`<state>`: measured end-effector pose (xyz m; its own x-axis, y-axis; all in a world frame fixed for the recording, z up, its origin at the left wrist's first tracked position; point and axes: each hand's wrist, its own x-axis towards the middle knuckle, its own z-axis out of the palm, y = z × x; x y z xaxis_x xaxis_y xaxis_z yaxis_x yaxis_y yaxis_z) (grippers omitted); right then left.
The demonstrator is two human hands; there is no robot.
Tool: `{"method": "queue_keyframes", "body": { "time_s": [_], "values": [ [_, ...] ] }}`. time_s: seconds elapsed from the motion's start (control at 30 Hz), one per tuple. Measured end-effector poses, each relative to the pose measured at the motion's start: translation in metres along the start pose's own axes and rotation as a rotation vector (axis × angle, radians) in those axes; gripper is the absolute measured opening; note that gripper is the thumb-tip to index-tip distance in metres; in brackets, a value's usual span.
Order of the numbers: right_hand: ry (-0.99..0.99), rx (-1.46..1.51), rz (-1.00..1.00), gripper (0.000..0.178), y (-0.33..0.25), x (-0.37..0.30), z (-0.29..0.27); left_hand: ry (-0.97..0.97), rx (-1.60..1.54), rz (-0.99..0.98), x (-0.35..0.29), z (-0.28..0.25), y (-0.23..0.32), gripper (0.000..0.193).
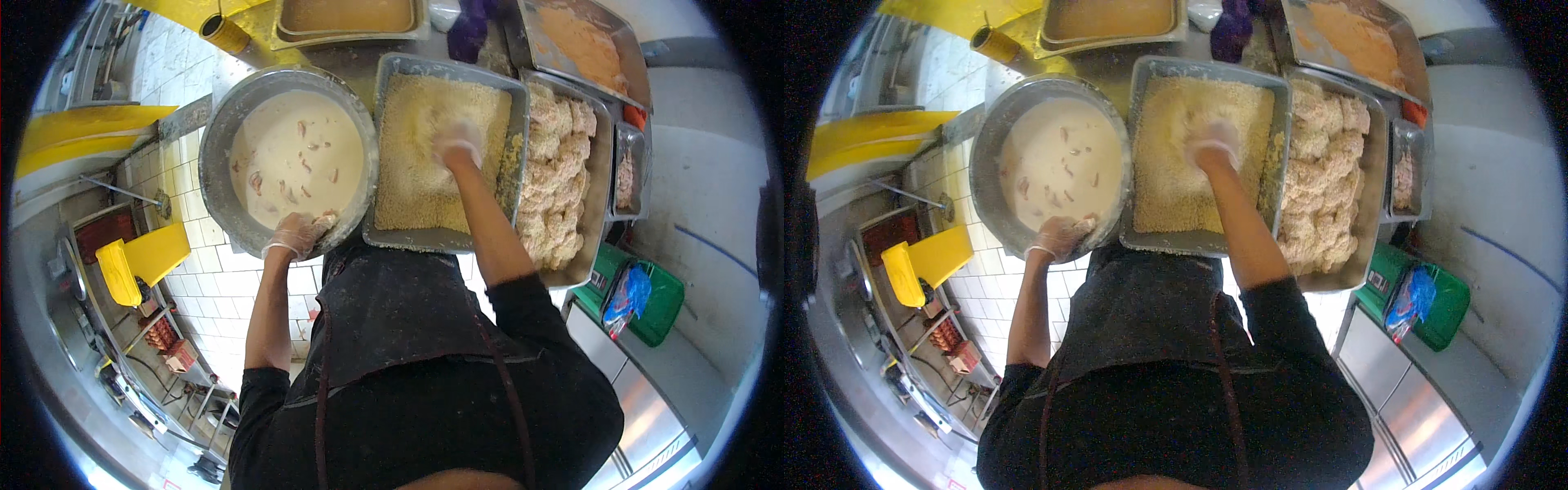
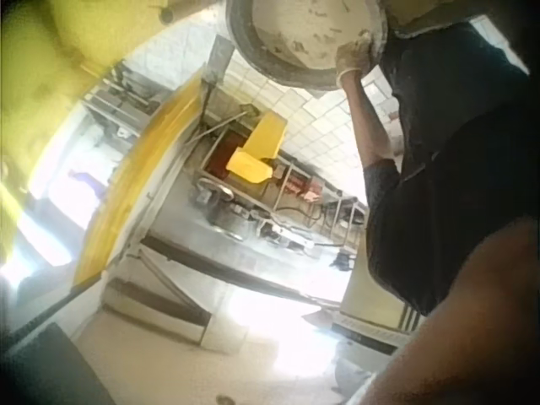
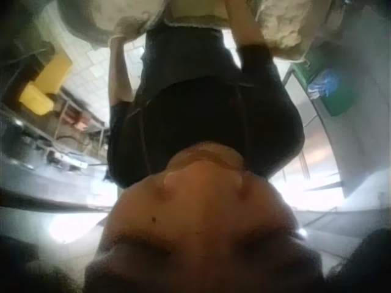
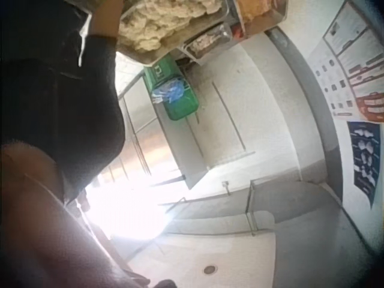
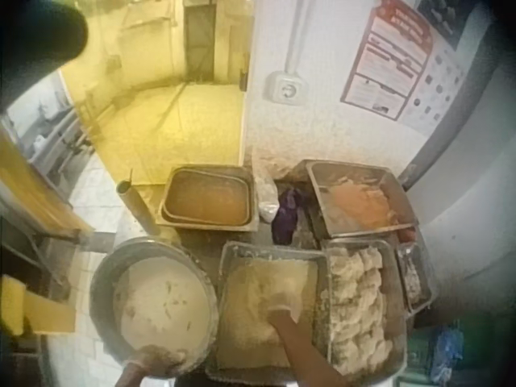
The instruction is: The person dips raw chicken into batter, coats it with breadcrumbs, and places it onto a tray. The person then stirs noodles in a pan on a stove and handles seasoning packets by hand.
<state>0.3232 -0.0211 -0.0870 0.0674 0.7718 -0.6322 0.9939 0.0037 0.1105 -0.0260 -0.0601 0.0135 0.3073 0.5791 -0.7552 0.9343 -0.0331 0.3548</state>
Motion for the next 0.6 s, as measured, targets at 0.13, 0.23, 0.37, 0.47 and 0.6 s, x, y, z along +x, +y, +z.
{"method": "queue_keyframes", "body": {
  "time_s": [0.13,0.23,0.37,0.47,0.6],
  "values": [
    [0.455,0.473,0.2,0.042,-0.065,-0.011,0.007,0.226,0.057,0.414,0.011,0.037,-0.05,0.027],
    [0.648,0.359,0.137,0.038,-0.048,-0.032,0.018,0.176,0.009,0.223,0.013,0.025,-0.027,0.02],
    [0.695,0.645,0.088,0.051,-0.044,-0.031,0.004,0.463,0.777,0.594,0.02,0.042,-0.065,0.015],
    [0.417,1.06,0.046,0.054,-0.014,-0.049,-0.007,0.002,0.801,0.205,0.005,0.009,-0.015,0.028],
    [-0.347,0.59,-0.267,0.064,0.022,-0.099,-0.011,0.341,0.582,0.772,0.006,0.009,-0.036,0.032]
  ]
}}
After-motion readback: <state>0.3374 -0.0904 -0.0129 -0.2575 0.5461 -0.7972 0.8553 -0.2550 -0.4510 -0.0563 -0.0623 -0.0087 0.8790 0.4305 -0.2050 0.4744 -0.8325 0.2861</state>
